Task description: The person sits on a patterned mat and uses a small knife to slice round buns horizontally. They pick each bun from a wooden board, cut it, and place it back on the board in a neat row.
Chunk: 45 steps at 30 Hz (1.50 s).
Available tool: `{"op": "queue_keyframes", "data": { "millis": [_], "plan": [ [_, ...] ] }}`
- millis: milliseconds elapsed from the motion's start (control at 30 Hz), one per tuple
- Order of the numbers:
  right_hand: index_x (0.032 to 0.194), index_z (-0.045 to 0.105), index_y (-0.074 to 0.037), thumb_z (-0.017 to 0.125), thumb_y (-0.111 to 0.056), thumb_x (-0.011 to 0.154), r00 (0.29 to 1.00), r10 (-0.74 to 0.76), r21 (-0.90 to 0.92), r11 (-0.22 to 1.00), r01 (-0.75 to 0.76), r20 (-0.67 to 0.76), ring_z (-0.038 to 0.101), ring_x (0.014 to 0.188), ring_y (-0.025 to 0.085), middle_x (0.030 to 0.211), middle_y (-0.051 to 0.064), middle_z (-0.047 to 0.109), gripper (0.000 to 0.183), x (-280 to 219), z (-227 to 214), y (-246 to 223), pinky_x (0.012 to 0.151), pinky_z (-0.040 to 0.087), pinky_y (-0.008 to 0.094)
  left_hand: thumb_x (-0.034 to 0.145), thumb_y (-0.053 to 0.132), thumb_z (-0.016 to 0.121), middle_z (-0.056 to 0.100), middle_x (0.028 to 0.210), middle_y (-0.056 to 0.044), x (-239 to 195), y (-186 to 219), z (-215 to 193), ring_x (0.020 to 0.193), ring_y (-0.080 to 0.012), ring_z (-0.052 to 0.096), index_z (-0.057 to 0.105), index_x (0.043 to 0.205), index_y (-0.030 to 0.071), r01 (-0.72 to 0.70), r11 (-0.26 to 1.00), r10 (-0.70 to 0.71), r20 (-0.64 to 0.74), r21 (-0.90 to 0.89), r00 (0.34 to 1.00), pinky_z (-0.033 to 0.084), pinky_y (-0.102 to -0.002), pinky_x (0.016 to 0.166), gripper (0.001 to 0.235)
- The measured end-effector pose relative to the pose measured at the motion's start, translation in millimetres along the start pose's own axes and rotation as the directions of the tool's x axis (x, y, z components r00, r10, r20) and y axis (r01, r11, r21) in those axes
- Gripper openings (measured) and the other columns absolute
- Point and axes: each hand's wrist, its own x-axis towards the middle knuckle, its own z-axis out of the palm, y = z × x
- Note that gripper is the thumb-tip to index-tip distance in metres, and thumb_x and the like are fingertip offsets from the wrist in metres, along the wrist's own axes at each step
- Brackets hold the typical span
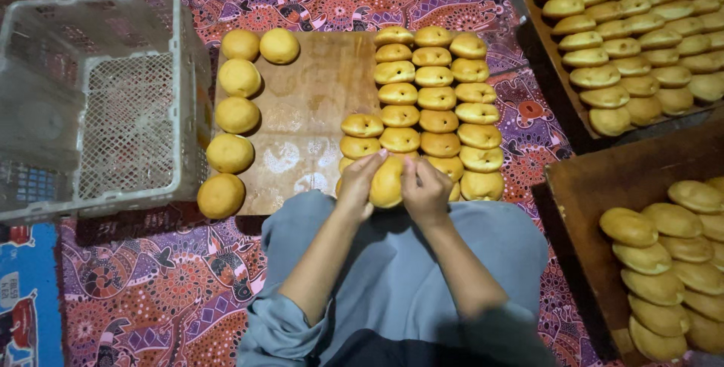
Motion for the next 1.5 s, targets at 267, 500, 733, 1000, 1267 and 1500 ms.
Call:
{"op": "queue_keyframes", "data": {
  "millis": [267, 500, 733, 1000, 1267, 1500],
  "plan": [
    [0.079, 0.066, -0.002, 0.067, -0.013, 0.099, 0.985, 0.114, 0.102, 0.987, -0.127, 0.126, 0.062, 0.055, 0.033, 0.064, 0.015, 0.062, 0.023, 6, 16, -4, 0.052, 0.046, 0.040, 0.098, 0.017, 0.068, 0.075, 0.104, -0.014, 6, 4, -10, 0.089, -0.0189, 0.073, 0.073, 0.113, -0.006, -0.027, 0.999, 0.030, -0.113, 0.023, 0.993, 0.061, -0.031, 0.079, 0.027],
    [0.076, 0.064, -0.002, 0.069, -0.010, 0.098, 0.977, 0.080, 0.124, 0.987, -0.106, 0.198, 0.062, 0.056, 0.031, 0.065, 0.014, 0.063, 0.023, 0, 17, 1, 0.053, 0.047, 0.040, 0.096, 0.011, 0.069, 0.075, 0.102, -0.011, 4, -11, -19, 0.088, -0.0167, 0.072, 0.072, 0.111, -0.006, -0.070, 0.998, 0.069, -0.146, -0.002, 0.987, 0.060, -0.030, 0.078, 0.023],
    [0.076, 0.062, -0.003, 0.070, -0.007, 0.097, 0.993, -0.120, -0.134, 0.984, 0.121, 0.018, 0.065, 0.060, 0.033, 0.068, 0.016, 0.064, 0.023, 1, 33, 5, 0.056, 0.050, 0.042, 0.083, 0.016, 0.081, 0.072, 0.104, -0.014, -12, 10, 1, 0.084, -0.0173, 0.066, 0.068, 0.127, 0.002, -0.052, 0.926, 0.114, -0.146, 0.374, 0.983, 0.054, -0.032, 0.073, 0.048],
    [0.079, 0.067, -0.002, 0.067, -0.017, 0.103, 0.971, 0.237, 0.134, 0.962, -0.238, 0.020, 0.059, 0.055, 0.021, 0.063, 0.006, 0.061, 0.028, 29, -11, 19, 0.051, 0.045, 0.033, 0.055, 0.028, 0.091, 0.059, 0.132, -0.019, 2, 74, 0, 0.126, -0.0350, 0.056, 0.060, 0.135, 0.016, -0.337, 0.106, 0.152, 0.319, 0.936, 0.935, 0.046, -0.042, 0.109, 0.086],
    [0.074, 0.060, -0.005, 0.059, -0.021, 0.103, 0.756, 0.654, 0.387, 0.691, -0.610, 0.023, 0.046, 0.045, 0.004, 0.059, -0.005, 0.053, 0.034, 56, -39, 36, 0.042, 0.034, 0.026, 0.068, 0.015, 0.079, 0.060, 0.134, -0.016, 136, 120, -47, 0.129, -0.0331, 0.056, 0.063, 0.135, 0.014, -0.448, 0.092, 0.222, 0.420, 0.889, 0.880, 0.045, -0.041, 0.112, 0.070],
    [0.074, 0.060, -0.004, 0.061, -0.021, 0.105, 0.793, 0.608, 0.334, 0.741, -0.582, 0.034, 0.044, 0.048, 0.003, 0.057, -0.004, 0.050, 0.036, 56, -28, 56, 0.044, 0.031, 0.025, 0.069, 0.000, 0.060, 0.069, 0.130, -0.013, 198, 82, -62, 0.127, -0.0268, 0.063, 0.072, 0.122, 0.009, -0.320, 0.277, 0.005, 0.331, 0.906, 0.943, 0.047, -0.037, 0.111, 0.055]
  ]
}}
